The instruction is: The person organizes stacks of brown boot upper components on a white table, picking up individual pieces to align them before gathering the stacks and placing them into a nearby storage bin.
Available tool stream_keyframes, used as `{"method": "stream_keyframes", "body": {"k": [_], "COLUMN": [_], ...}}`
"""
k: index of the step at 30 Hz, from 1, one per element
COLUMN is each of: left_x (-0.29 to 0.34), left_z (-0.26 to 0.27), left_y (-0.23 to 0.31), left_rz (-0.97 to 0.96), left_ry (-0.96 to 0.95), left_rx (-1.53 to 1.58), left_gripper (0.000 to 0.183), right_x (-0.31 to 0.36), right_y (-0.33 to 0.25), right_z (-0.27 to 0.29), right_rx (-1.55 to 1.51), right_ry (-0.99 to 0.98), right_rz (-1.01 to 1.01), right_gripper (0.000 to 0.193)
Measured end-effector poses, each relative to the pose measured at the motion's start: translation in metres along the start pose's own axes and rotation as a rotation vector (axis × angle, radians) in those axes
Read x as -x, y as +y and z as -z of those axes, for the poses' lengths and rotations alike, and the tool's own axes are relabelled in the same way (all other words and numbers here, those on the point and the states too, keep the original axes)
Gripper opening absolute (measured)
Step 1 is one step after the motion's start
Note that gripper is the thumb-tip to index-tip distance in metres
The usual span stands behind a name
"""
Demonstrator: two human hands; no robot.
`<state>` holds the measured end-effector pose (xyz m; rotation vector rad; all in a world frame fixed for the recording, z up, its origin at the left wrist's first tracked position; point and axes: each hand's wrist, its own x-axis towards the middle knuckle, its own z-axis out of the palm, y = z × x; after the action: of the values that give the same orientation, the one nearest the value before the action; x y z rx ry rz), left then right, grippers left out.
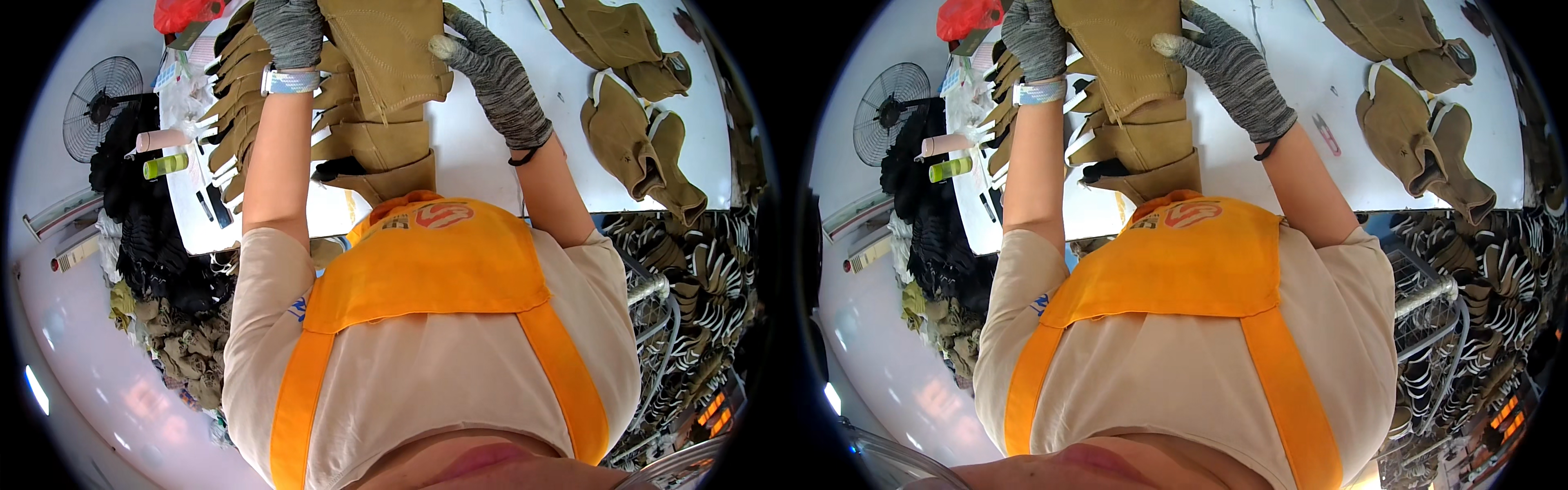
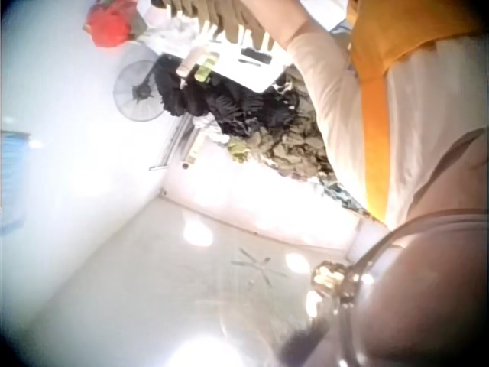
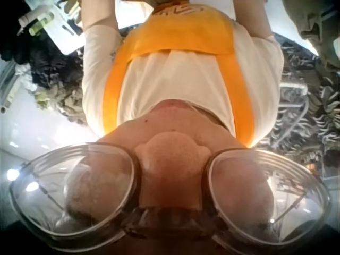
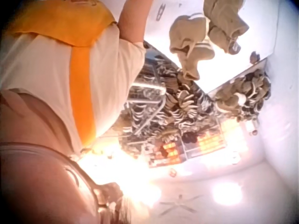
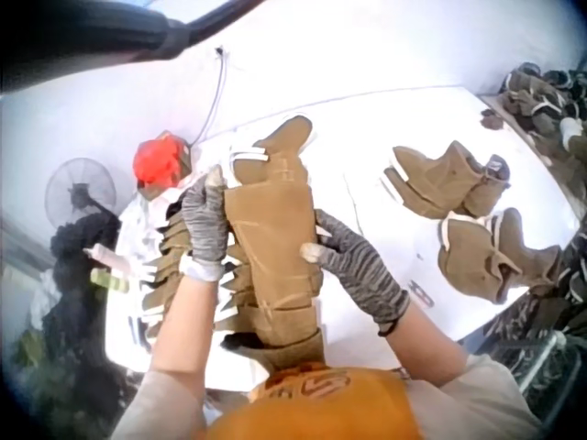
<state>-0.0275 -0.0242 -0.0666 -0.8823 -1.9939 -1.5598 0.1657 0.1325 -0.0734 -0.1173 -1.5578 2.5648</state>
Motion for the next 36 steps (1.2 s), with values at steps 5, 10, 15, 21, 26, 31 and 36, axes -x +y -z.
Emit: {"method": "stream_keyframes", "body": {"k": [5, 10, 15, 21, 26, 31, 36], "left_x": [-0.003, -0.003, 0.047, 0.124, 0.123, 0.124, 0.122], "left_z": [0.002, 0.0, -0.001, -0.007, -0.025, -0.025, -0.018], "left_y": [0.001, 0.021, 0.069, 0.113, 0.116, 0.12, 0.125], "left_rz": [-0.032, -0.291, 0.101, 0.87, 0.797, 0.762, 0.679], "left_ry": [-0.088, -0.058, -0.166, -0.404, -0.316, -0.249, -0.333], "left_rx": [-0.074, -0.202, 0.434, 0.618, 0.739, 0.756, 0.556], "left_gripper": [0.033, 0.022, 0.029, 0.041, 0.047, 0.041, 0.04], "right_x": [-0.004, -0.025, -0.035, -0.033, -0.018, -0.008, 0.0], "right_y": [0.006, 0.044, 0.034, 0.004, -0.008, -0.021, -0.027], "right_z": [-0.006, 0.011, 0.024, 0.001, -0.027, -0.038, -0.04], "right_rx": [0.021, 0.219, 0.054, -0.076, -0.163, -0.113, -0.131], "right_ry": [0.038, 0.153, 0.488, 0.598, 0.479, 0.463, 0.429], "right_rz": [0.039, 0.15, 0.294, 0.554, 0.59, 0.593, 0.609], "right_gripper": [0.078, 0.084, 0.078, 0.059, 0.061, 0.06, 0.055]}}
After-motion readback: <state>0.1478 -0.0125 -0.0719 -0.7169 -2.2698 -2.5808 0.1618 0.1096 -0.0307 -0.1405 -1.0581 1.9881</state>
